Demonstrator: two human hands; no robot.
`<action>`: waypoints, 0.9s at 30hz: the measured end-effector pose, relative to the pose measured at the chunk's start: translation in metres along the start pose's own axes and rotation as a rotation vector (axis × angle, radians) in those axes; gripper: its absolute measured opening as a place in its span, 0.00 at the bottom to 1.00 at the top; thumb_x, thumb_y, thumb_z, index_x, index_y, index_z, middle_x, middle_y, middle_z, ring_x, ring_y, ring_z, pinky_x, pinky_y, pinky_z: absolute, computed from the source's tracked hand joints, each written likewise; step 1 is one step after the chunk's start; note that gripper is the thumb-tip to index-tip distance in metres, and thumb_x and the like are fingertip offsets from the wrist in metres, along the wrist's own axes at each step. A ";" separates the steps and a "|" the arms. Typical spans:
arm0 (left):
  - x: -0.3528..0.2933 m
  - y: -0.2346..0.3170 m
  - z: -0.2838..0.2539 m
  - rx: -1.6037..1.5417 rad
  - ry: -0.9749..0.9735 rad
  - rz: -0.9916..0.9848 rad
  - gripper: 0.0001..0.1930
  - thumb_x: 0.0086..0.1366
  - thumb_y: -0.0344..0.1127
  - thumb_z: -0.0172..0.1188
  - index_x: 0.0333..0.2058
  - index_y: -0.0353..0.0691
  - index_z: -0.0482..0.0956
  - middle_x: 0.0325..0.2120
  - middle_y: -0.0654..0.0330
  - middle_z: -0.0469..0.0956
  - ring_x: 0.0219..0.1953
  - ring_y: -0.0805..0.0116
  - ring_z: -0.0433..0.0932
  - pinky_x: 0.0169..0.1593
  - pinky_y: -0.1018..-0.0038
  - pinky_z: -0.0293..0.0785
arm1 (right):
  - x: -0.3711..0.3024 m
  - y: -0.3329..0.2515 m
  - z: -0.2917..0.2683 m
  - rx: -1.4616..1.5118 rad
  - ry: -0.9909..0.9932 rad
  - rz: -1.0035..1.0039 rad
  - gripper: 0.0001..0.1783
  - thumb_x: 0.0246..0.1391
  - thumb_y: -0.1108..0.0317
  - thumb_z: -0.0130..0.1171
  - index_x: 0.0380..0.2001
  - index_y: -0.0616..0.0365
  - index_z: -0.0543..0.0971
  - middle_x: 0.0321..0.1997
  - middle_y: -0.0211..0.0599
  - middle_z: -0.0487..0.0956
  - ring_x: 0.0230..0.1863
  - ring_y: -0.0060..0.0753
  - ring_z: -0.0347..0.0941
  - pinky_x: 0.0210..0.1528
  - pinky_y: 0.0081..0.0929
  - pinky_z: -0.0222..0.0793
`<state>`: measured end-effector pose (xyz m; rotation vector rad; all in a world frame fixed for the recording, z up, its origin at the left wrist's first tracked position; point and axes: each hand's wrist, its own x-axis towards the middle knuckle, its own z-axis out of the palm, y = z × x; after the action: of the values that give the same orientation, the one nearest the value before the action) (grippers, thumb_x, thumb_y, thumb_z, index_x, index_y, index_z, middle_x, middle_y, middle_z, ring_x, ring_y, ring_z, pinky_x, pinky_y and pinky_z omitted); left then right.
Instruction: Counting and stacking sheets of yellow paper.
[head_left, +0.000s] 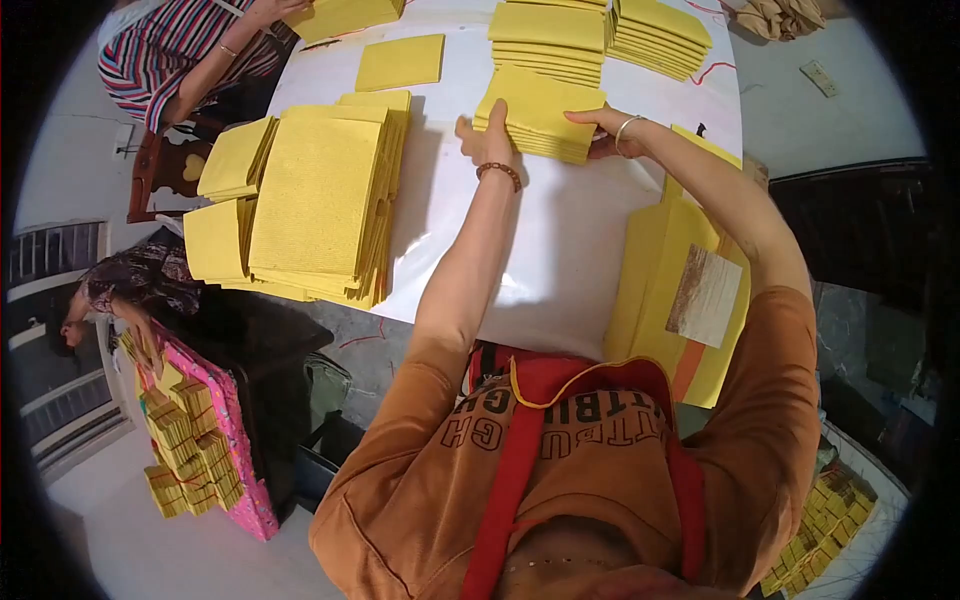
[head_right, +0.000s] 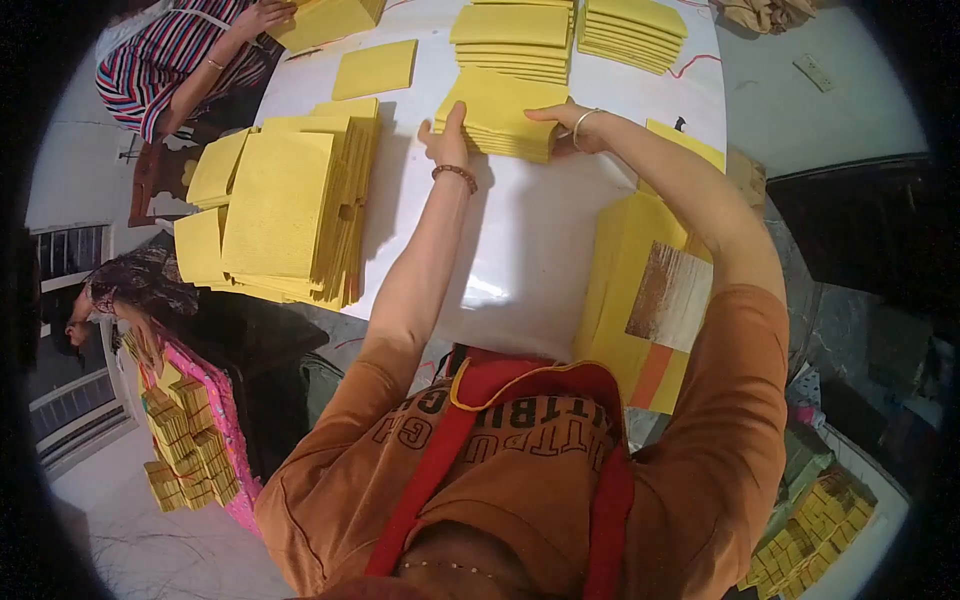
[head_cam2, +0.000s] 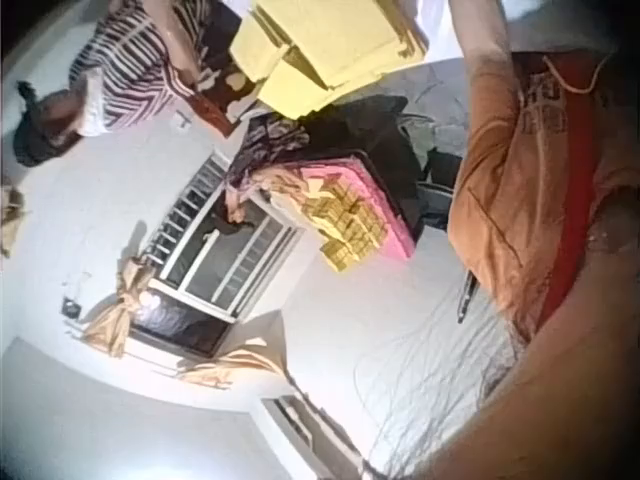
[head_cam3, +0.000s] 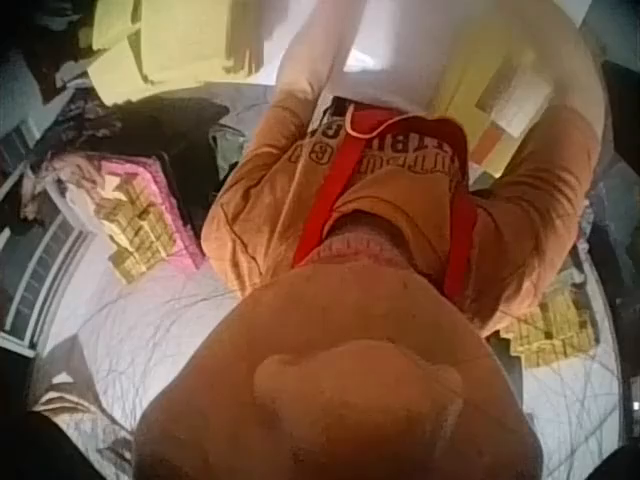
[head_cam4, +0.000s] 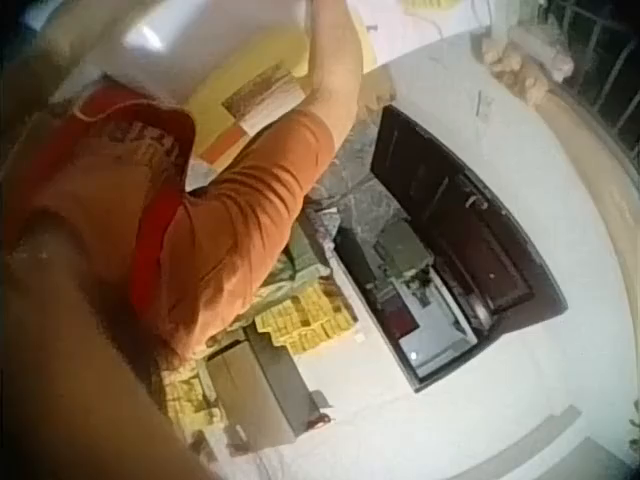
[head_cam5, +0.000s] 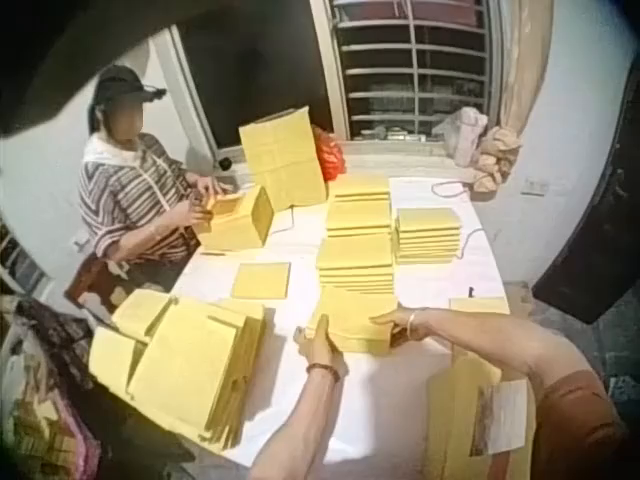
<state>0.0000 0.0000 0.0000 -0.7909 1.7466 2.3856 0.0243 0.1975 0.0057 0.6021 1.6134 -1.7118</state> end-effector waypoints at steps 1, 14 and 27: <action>0.009 0.001 -0.005 0.210 -0.064 0.006 0.38 0.52 0.53 0.58 0.57 0.45 0.54 0.54 0.47 0.58 0.51 0.49 0.65 0.50 0.56 0.67 | -0.004 -0.002 0.007 0.008 0.053 -0.035 0.45 0.41 0.43 0.63 0.59 0.45 0.57 0.55 0.40 0.66 0.51 0.47 0.68 0.46 0.52 0.68; 0.001 0.013 -0.008 1.085 -0.232 0.727 0.15 0.61 0.37 0.47 0.47 0.43 0.69 0.45 0.48 0.69 0.51 0.49 0.62 0.52 0.57 0.55 | 0.000 -0.009 0.006 -0.193 0.347 0.064 0.57 0.29 0.28 0.60 0.57 0.54 0.53 0.45 0.50 0.71 0.36 0.47 0.75 0.41 0.49 0.71; 0.024 0.006 0.008 1.572 -0.902 1.302 0.45 0.52 0.73 0.40 0.62 0.51 0.51 0.63 0.50 0.45 0.65 0.52 0.40 0.63 0.52 0.33 | -0.003 -0.016 -0.006 -0.343 0.084 0.127 0.50 0.33 0.26 0.55 0.46 0.62 0.66 0.33 0.44 0.73 0.24 0.39 0.73 0.25 0.42 0.73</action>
<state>-0.0259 -0.0002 -0.0033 1.5716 2.7491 0.3067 0.0133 0.2033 0.0182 0.5966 1.8334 -1.2935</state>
